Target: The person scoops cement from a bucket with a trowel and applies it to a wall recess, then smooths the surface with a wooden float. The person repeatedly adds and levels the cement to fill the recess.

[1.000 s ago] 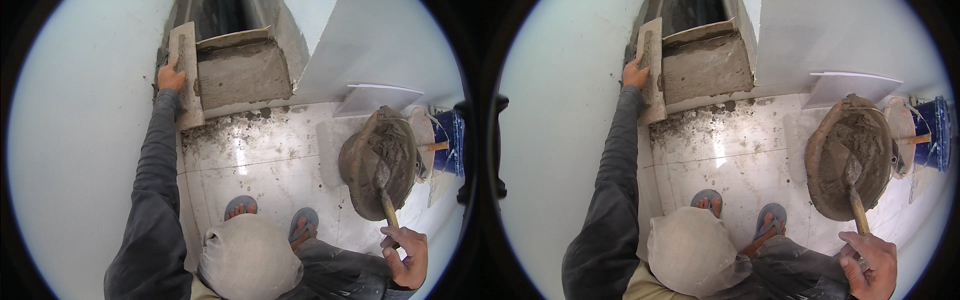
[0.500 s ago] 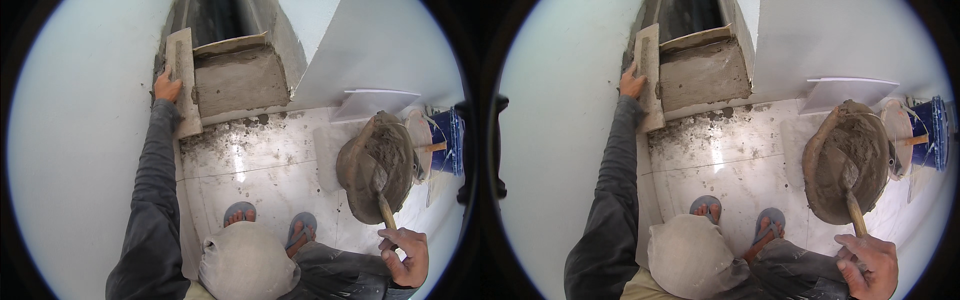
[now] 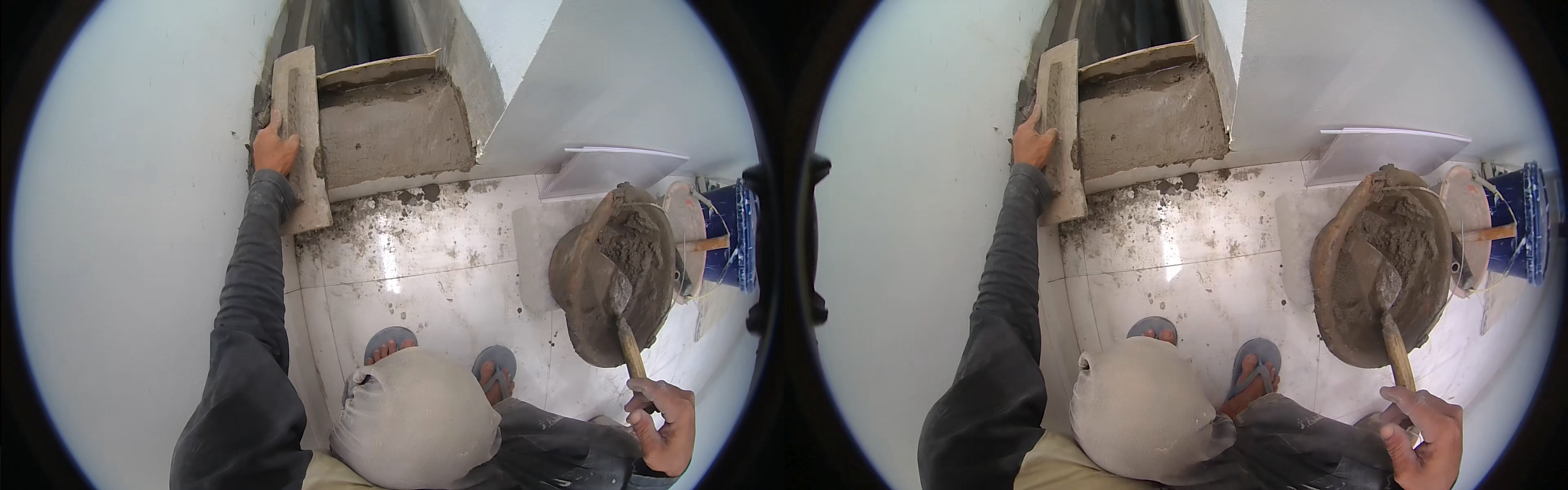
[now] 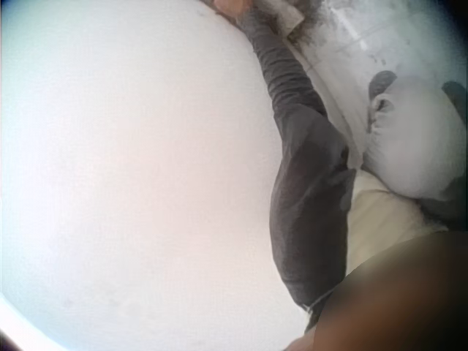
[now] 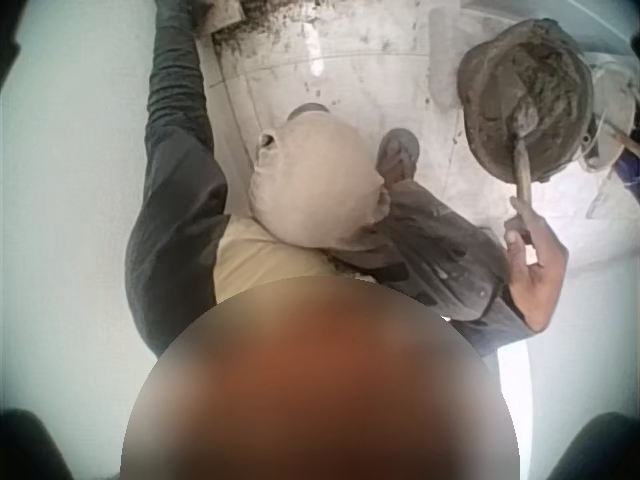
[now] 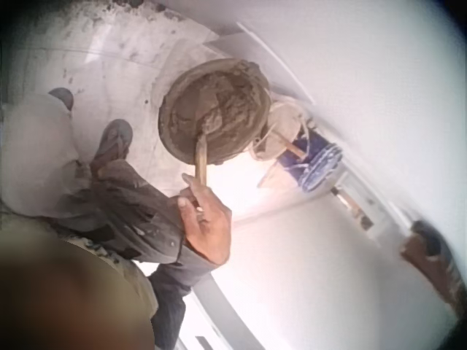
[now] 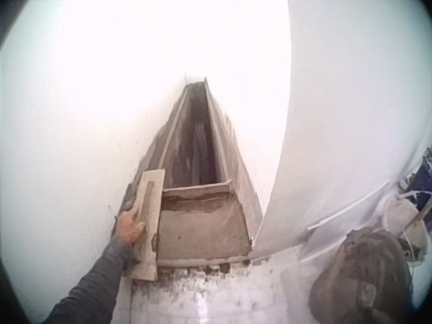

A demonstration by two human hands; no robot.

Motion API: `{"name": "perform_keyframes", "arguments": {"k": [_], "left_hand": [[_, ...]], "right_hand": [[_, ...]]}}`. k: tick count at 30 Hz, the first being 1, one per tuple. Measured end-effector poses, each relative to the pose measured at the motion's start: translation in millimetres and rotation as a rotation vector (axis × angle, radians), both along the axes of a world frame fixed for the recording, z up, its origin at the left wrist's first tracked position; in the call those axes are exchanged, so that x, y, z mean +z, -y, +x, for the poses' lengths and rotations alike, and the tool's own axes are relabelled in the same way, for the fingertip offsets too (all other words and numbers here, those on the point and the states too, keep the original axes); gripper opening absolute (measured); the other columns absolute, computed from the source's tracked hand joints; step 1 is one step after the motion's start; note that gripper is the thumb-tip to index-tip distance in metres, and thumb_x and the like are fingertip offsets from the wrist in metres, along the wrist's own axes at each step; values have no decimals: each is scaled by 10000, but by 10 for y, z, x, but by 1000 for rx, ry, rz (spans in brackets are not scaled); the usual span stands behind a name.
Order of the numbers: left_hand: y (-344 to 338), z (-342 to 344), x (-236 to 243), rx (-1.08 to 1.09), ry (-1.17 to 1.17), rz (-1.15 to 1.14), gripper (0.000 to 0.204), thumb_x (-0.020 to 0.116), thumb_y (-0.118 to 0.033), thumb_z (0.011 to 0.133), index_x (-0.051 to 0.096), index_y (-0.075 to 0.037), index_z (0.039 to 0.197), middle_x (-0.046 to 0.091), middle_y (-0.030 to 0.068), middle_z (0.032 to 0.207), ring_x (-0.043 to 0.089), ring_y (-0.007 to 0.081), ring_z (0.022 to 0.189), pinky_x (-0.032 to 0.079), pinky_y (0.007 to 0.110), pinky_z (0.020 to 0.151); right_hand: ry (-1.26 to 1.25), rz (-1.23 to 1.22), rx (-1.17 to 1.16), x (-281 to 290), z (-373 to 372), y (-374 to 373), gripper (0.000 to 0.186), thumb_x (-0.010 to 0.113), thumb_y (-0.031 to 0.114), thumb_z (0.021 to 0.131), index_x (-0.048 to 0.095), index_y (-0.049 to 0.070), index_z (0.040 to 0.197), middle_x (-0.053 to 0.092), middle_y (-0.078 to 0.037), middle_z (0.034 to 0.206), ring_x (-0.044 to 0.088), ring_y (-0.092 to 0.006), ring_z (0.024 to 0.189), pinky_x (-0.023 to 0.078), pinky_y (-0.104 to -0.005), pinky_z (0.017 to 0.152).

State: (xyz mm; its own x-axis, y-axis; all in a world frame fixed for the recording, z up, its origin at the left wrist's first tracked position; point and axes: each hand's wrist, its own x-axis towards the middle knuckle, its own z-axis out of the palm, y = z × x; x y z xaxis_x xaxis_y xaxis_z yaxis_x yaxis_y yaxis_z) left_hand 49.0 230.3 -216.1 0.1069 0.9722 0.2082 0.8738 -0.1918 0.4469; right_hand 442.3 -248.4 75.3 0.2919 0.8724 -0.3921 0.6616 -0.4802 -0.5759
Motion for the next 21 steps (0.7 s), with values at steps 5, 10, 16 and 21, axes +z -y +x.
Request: {"name": "perform_keyframes", "arguments": {"k": [5, 10, 16, 21], "left_hand": [[12, 107, 55, 21, 53, 41, 699, 656, -201, 740, 525, -12, 1400, 651, 295, 1181, 636, 400, 1121, 475, 404, 1009], [18, 138, 19, 35, -11, 52, 681, 655, -192, 728, 552, -30, 1381, 658, 300, 1154, 638, 414, 1105, 478, 403, 1004], [-49, 166, -58, 45, 42, 38, 698, 638, -181, 715, 541, -26, 1389, 675, 297, 1109, 666, 405, 1038, 499, 399, 975], [-38, 267, -55, -50, 97, 86, 705, 646, -197, 711, 545, -56, 1395, 672, 297, 1119, 670, 403, 1034, 502, 401, 971]], "right_hand": [[-17, -9, 78, -35, 24, -91, 338, 730, 194, 862, 671, -58, 1080, 639, -124, 706, 622, -201, 627, 483, -313, 636], [-22, 60, 53, -45, 2, -145, 337, 732, 198, 848, 680, -52, 1069, 643, -114, 691, 627, -215, 628, 480, -317, 643], [16, 21, 88, -25, -36, -137, 347, 741, 213, 841, 689, -41, 1071, 648, -108, 695, 636, -212, 640, 478, -315, 668], [3, 17, 59, -16, -58, -160, 336, 740, 179, 829, 688, -40, 1078, 656, -117, 709, 640, -211, 654, 475, -313, 672]]}}
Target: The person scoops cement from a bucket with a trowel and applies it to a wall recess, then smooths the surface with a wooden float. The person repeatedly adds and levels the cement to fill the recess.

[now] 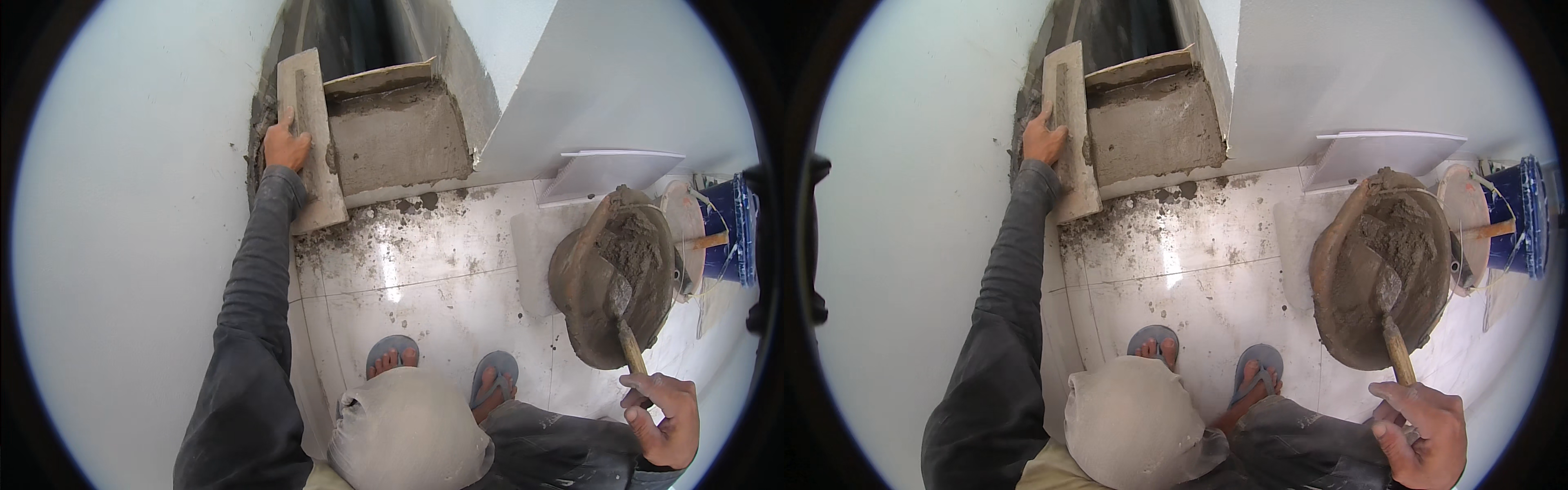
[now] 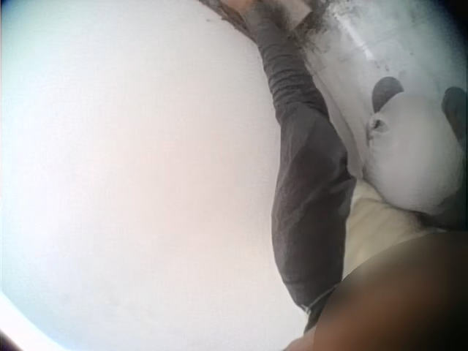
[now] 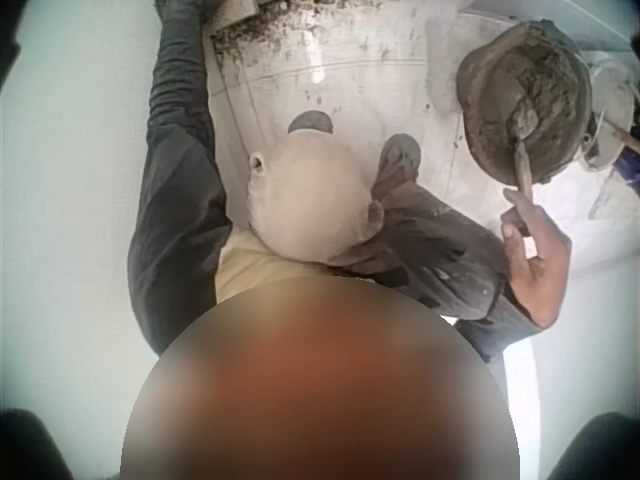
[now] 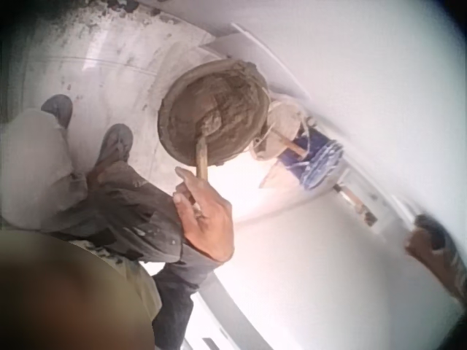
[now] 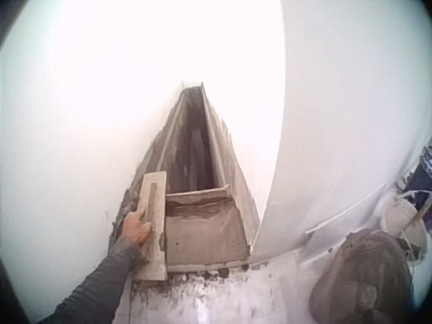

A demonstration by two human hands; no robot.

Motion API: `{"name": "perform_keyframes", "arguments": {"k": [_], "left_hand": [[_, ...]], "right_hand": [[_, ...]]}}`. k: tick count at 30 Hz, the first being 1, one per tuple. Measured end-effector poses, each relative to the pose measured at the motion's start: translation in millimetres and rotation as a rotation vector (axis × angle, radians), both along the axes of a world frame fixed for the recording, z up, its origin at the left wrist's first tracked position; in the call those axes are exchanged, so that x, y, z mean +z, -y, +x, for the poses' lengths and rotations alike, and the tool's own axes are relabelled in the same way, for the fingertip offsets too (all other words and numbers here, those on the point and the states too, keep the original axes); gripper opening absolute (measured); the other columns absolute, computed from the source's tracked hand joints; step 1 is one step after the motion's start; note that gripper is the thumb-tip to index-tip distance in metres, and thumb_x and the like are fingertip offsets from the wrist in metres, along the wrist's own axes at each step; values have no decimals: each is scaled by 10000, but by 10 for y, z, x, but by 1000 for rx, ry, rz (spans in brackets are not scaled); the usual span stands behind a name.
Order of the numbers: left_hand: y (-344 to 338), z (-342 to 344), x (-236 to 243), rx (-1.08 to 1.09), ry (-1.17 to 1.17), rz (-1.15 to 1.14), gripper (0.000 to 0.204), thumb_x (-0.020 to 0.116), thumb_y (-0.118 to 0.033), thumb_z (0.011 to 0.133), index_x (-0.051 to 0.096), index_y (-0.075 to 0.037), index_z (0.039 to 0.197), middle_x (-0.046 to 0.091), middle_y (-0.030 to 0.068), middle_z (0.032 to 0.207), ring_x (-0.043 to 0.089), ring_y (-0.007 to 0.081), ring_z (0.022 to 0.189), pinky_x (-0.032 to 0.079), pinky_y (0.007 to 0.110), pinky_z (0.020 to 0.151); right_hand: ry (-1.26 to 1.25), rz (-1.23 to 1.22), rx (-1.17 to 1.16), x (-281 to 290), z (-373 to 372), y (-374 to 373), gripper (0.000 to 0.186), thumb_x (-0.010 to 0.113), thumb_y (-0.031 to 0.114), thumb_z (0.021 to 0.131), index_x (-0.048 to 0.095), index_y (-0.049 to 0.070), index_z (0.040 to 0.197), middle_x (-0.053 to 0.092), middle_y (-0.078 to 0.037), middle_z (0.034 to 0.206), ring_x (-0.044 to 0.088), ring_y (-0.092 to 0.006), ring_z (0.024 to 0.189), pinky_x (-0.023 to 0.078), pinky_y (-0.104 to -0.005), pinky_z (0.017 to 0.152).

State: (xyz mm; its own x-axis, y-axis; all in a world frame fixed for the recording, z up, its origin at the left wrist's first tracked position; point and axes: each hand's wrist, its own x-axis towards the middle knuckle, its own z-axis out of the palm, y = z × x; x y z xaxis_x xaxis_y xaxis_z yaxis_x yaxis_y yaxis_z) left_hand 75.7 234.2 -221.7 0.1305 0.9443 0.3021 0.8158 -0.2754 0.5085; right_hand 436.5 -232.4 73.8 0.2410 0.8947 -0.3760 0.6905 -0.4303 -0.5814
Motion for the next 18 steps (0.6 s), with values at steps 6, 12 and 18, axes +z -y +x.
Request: {"name": "perform_keyframes", "arguments": {"k": [6, 12, 18], "left_hand": [[-34, 140, -11, 67, -145, -117, 693, 662, -199, 720, 553, -46, 1386, 668, 292, 1136, 667, 394, 1049, 501, 413, 972], [11, 296, -65, 48, -32, -77, 671, 663, -189, 716, 577, -64, 1369, 674, 298, 1098, 669, 417, 1025, 506, 427, 955], [96, 628, -32, 10, 7, -54, 676, 664, -203, 705, 579, -16, 1349, 665, 315, 1093, 670, 408, 1037, 502, 419, 955]], "right_hand": [[-8, -2, -17, 17, 4, -27, 330, 725, 193, 844, 687, -51, 1063, 655, -124, 703, 643, -218, 653, 495, -323, 663], [41, -29, 46, 28, 16, -30, 335, 726, 210, 841, 696, -46, 1055, 657, -128, 697, 654, -223, 649, 500, -308, 641], [-60, 25, 20, -36, 82, -51, 343, 723, 235, 855, 700, -44, 1053, 665, -127, 699, 663, -225, 619, 505, -305, 619]]}}
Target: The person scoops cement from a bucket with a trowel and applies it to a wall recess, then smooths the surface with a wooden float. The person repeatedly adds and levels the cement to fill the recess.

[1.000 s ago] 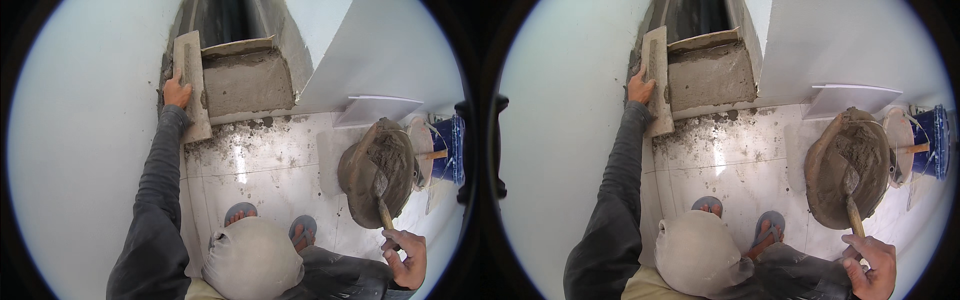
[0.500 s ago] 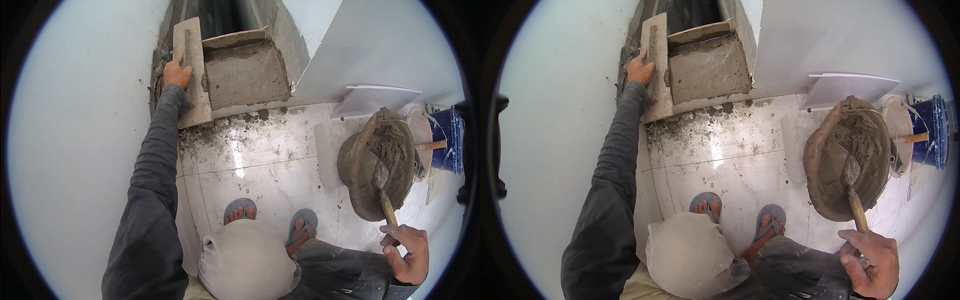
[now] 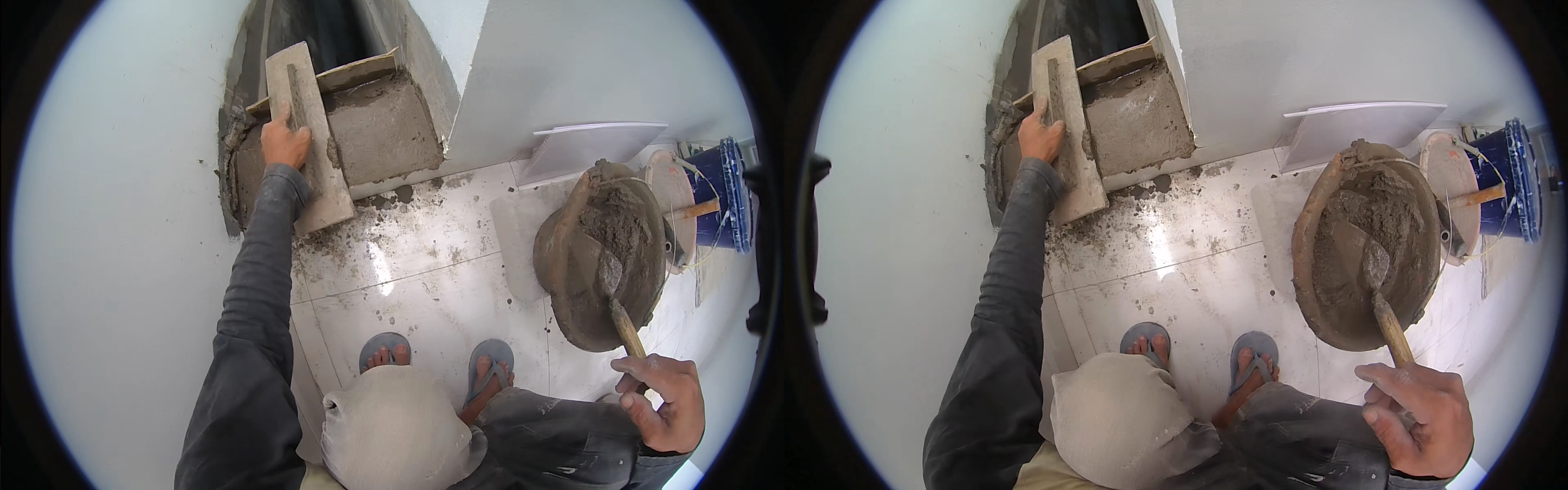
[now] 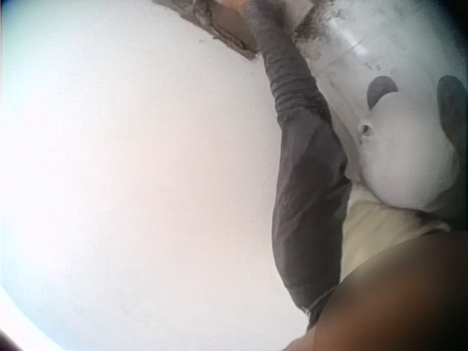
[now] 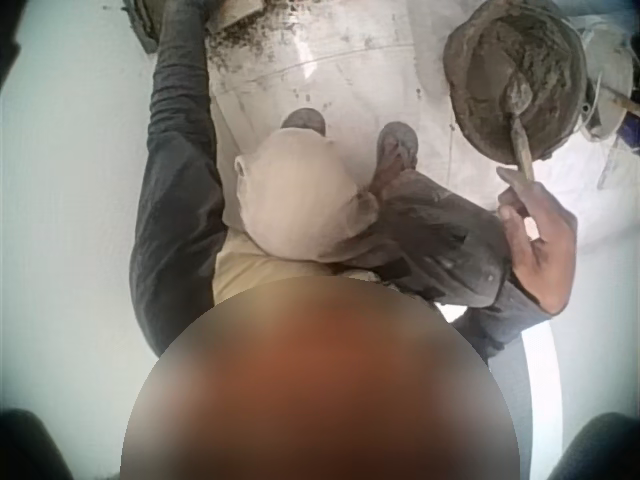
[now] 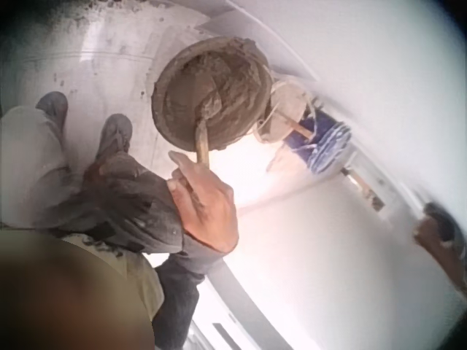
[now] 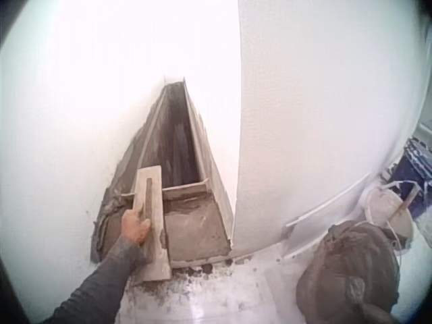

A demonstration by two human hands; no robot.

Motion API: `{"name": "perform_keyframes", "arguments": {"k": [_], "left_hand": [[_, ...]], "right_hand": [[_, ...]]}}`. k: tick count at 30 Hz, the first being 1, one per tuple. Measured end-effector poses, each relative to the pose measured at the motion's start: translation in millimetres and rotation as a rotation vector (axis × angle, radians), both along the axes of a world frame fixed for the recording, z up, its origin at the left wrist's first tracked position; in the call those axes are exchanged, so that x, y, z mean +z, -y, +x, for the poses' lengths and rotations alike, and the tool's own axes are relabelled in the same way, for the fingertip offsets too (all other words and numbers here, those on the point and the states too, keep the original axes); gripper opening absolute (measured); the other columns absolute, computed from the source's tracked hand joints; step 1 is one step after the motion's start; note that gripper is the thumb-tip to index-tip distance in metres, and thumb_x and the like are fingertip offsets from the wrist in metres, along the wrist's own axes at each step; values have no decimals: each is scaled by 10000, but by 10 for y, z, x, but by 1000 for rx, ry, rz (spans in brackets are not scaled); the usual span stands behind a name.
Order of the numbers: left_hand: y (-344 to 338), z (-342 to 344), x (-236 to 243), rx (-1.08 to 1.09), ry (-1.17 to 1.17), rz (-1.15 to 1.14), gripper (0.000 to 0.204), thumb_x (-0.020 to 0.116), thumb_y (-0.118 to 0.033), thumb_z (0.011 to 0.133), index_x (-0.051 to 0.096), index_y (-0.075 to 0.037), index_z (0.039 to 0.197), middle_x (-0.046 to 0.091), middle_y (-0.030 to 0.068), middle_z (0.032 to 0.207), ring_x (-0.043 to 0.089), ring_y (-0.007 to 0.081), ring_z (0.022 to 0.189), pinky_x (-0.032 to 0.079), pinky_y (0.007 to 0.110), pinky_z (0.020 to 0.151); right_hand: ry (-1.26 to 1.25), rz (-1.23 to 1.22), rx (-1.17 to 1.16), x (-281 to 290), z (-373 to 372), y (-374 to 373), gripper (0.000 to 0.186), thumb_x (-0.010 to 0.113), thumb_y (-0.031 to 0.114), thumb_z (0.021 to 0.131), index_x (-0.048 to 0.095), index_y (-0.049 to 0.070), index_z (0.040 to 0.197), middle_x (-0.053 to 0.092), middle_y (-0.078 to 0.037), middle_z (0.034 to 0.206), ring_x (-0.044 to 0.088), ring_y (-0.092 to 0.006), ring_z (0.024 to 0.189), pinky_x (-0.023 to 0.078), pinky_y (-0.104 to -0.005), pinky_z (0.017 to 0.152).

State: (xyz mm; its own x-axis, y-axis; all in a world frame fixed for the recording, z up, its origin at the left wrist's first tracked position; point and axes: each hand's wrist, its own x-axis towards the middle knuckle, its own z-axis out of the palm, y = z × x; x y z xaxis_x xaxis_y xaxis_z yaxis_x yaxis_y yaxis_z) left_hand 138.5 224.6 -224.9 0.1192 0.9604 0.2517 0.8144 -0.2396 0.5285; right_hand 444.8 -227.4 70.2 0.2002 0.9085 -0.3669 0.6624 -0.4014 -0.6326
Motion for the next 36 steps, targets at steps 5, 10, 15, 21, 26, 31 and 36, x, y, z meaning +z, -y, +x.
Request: {"name": "perform_keyframes", "arguments": {"k": [5, 10, 15, 21, 26, 31, 36], "left_hand": [[118, 306, 66, -14, 39, 21, 660, 635, -159, 699, 584, 10, 1335, 658, 307, 1142, 658, 406, 1080, 479, 399, 1000], [144, 671, 86, -33, 8, -9, 696, 647, -193, 709, 556, 5, 1370, 638, 301, 1214, 628, 402, 1144, 457, 391, 1042], [143, 965, 27, 18, -62, -124, 706, 652, -202, 710, 554, -30, 1388, 627, 311, 1226, 610, 410, 1162, 452, 397, 1045], [194, 1222, 0, -31, 33, -55, 713, 641, -208, 710, 552, -63, 1402, 620, 315, 1213, 605, 423, 1137, 458, 420, 1030], [176, 1368, 2, -48, 65, -67, 695, 631, -201, 722, 558, -80, 1402, 584, 338, 1232, 575, 443, 1146, 455, 437, 1034], [199, 1498, -37, -28, 121, -122, 710, 627, -174, 740, 517, -78, 1434, 574, 341, 1237, 571, 442, 1167, 460, 431, 1040], [295, 1614, 42, 13, 128, 45, 653, 624, -182, 709, 603, -58, 1349, 639, 323, 1175, 622, 434, 1112, 483, 430, 1005]], "right_hand": [[12, -8, 80, 1, 47, 8, 319, 705, 27, 756, 690, -44, 1067, 677, -175, 720, 702, -280, 633, 550, -342, 633], [3, 11, 79, 0, 45, 35, 348, 719, 13, 729, 696, -45, 1071, 675, -172, 716, 700, -277, 626, 544, -345, 620], [25, 34, 74, 8, 83, 74, 355, 725, 9, 706, 701, -55, 1054, 671, -168, 711, 693, -269, 605, 547, -335, 598], [8, 16, 86, -18, 102, 145, 363, 742, 25, 701, 702, -54, 1053, 672, -165, 711, 689, -270, 603, 547, -343, 589], [25, 12, 64, 6, 150, 146, 354, 742, 28, 716, 699, -57, 1056, 665, -163, 707, 693, -264, 621, 545, -349, 599], [-17, 82, 78, -9, 98, 132, 273, 688, 99, 807, 695, -62, 1027, 661, -141, 675, 674, -231, 598, 520, -305, 587], [6, 46, -9, -7, 54, 129, 301, 729, 151, 820, 692, -55, 1036, 663, -141, 690, 668, -227, 602, 510, -303, 584]]}}
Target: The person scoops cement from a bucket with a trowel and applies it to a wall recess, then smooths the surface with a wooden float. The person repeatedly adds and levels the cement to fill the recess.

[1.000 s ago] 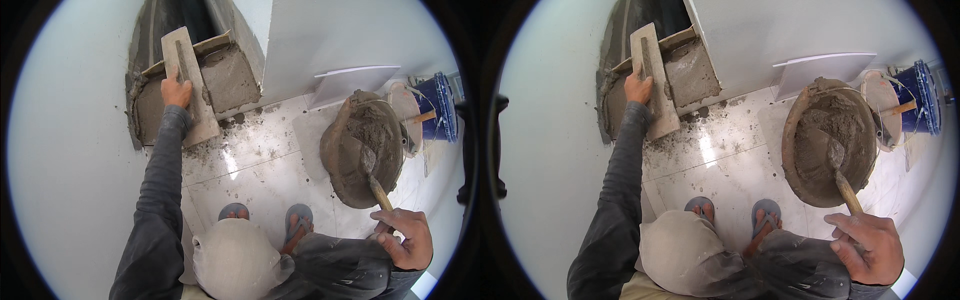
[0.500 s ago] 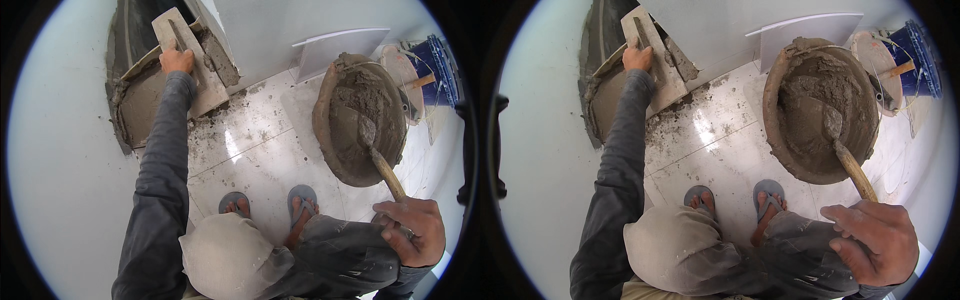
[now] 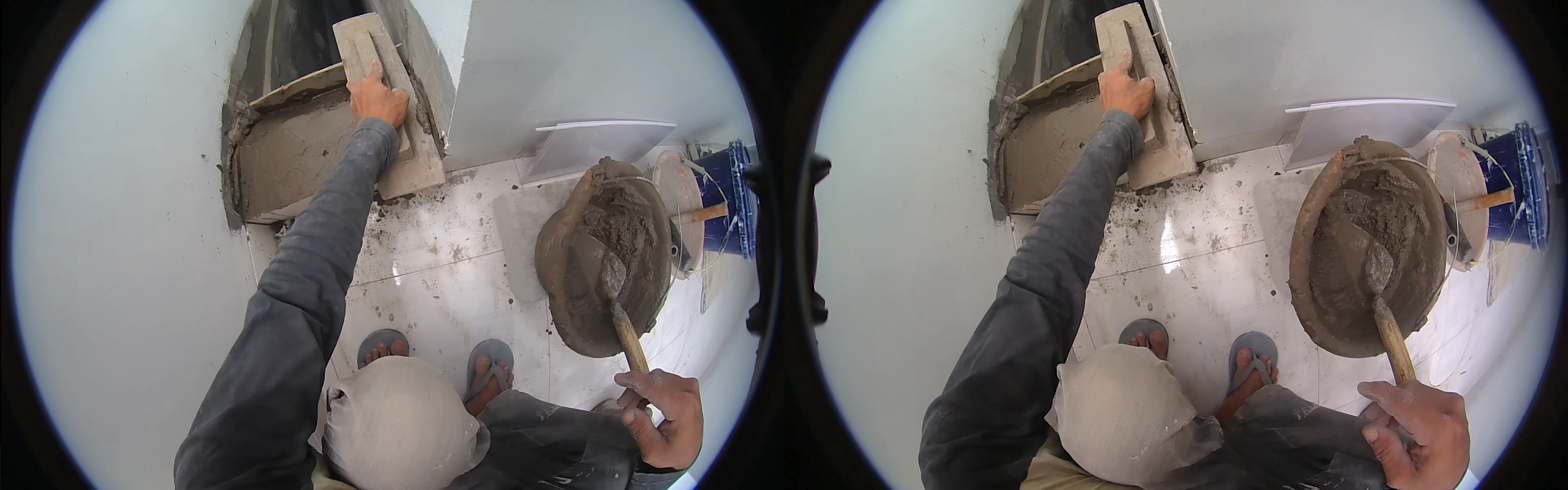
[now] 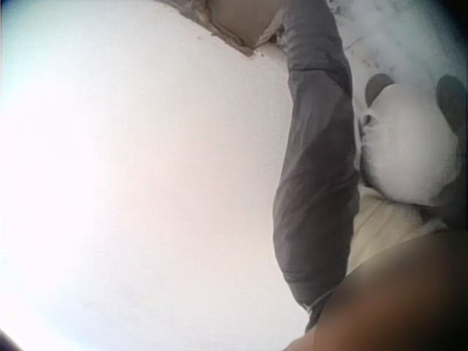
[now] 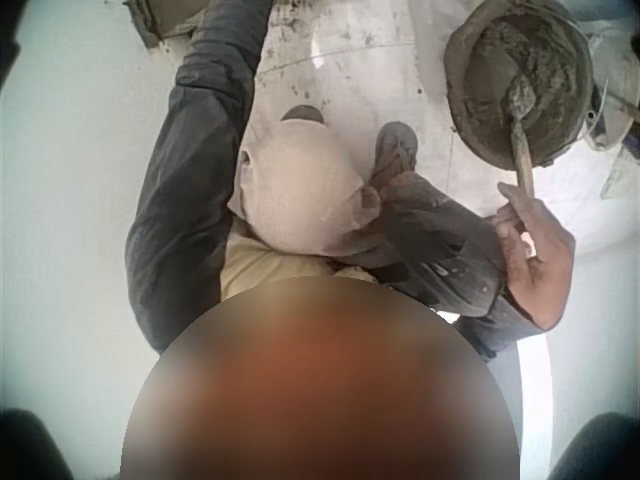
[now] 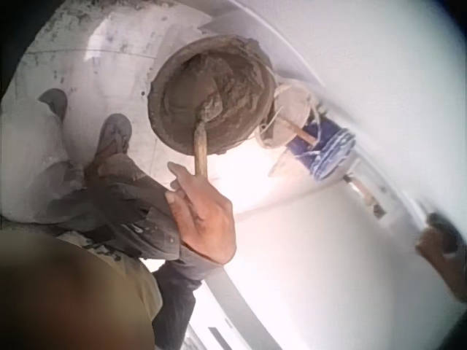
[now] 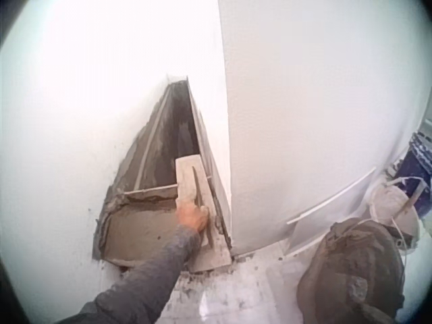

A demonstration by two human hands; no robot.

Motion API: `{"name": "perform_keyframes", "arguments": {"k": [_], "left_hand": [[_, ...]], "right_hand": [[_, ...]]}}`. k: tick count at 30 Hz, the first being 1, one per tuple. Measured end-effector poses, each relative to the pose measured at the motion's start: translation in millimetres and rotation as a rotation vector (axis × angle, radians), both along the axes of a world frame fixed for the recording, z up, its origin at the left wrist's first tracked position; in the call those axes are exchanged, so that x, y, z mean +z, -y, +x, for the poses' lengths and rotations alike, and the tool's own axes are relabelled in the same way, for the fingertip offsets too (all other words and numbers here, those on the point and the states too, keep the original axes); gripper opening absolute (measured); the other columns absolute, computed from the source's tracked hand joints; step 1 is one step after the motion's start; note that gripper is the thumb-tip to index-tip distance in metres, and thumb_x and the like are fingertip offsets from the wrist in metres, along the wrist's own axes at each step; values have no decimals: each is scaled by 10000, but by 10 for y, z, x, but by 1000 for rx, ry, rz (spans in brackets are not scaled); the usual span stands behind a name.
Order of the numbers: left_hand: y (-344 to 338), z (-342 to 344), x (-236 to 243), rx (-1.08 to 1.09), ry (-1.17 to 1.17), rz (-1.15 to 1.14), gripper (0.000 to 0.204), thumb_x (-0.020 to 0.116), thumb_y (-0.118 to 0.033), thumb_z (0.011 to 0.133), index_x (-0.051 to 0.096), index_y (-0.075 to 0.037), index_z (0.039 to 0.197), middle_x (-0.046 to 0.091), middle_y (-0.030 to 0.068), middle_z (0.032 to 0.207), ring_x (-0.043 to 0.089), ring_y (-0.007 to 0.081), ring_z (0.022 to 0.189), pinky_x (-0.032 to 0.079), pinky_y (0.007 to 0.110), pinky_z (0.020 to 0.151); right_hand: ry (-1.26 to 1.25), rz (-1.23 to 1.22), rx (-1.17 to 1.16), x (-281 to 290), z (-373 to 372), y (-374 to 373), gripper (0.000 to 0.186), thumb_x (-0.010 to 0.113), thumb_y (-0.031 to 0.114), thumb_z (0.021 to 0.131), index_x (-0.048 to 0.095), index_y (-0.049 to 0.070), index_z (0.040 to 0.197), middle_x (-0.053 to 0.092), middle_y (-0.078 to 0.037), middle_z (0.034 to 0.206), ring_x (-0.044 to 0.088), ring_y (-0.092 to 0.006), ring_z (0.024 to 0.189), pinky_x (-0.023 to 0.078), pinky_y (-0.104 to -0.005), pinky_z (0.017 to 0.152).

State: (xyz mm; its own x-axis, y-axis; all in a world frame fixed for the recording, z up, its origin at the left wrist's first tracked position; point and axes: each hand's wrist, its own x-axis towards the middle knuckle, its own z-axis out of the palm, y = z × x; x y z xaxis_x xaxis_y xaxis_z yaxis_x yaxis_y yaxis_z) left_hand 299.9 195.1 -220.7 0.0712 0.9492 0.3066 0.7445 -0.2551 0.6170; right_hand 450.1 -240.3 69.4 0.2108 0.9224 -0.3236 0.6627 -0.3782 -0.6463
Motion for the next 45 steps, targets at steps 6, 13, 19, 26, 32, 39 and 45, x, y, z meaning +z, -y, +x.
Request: {"name": "perform_keyframes", "arguments": {"k": [6, 13, 19, 26, 32, 39, 45], "left_hand": [[61, 56, 69, -43, -39, -168, 673, 617, -165, 716, 582, -96, 1384, 583, 332, 1237, 548, 428, 1195, 437, 444, 1056], [32, 75, 17, -16, 8, -165, 666, 625, -165, 720, 585, -105, 1382, 595, 326, 1223, 568, 433, 1161, 451, 441, 1041], [37, 118, 154, -58, 117, -183, 643, 650, -125, 797, 533, -106, 1428, 491, 334, 1290, 570, 418, 1161, 459, 427, 1041], [90, 86, 102, -19, -9, -150, 670, 637, -161, 749, 552, -104, 1412, 565, 325, 1222, 578, 437, 1130, 465, 423, 1017], [145, 103, 82, 16, -25, -269, 666, 617, -151, 761, 549, -143, 1423, 521, 338, 1232, 558, 455, 1145, 450, 441, 1026], [37, 110, 56, -44, 46, -286, 654, 625, -151, 814, 508, -161, 1458, 434, 311, 1313, 465, 464, 1242, 392, 461, 1091], [-22, 153, 125, -19, 17, -281, 729, 639, -147, 783, 461, -179, 1489, 453, 290, 1345, 450, 448, 1245, 397, 465, 1078]], "right_hand": [[-1, -31, -20, 19, 4, -4, 328, 734, 214, 841, 698, -48, 1036, 661, -140, 680, 670, -229, 607, 508, -304, 585], [-37, -65, -1, -5, 29, -36, 345, 726, 224, 847, 697, -63, 1035, 666, -147, 683, 681, -233, 618, 529, -308, 619], [-52, -116, -6, 11, 43, -39, 357, 727, 219, 841, 696, -69, 1049, 674, -157, 700, 693, -240, 639, 537, -314, 629], [-59, -74, -21, 25, 68, -17, 317, 719, 165, 842, 696, -67, 1057, 683, -156, 716, 698, -244, 642, 540, -316, 627], [-31, -79, 36, -1, 46, -82, 312, 719, 150, 836, 695, -63, 1062, 684, -150, 712, 693, -232, 632, 540, -313, 627], [-96, -266, -9, 184, -40, -144, 308, 597, 70, 924, 635, -23, 1215, 629, -125, 841, 605, -184, 771, 482, -311, 759], [-71, -248, 11, 253, -78, -125, 324, 606, 51, 911, 633, -27, 1223, 628, -116, 842, 597, -185, 765, 478, -307, 760]]}}
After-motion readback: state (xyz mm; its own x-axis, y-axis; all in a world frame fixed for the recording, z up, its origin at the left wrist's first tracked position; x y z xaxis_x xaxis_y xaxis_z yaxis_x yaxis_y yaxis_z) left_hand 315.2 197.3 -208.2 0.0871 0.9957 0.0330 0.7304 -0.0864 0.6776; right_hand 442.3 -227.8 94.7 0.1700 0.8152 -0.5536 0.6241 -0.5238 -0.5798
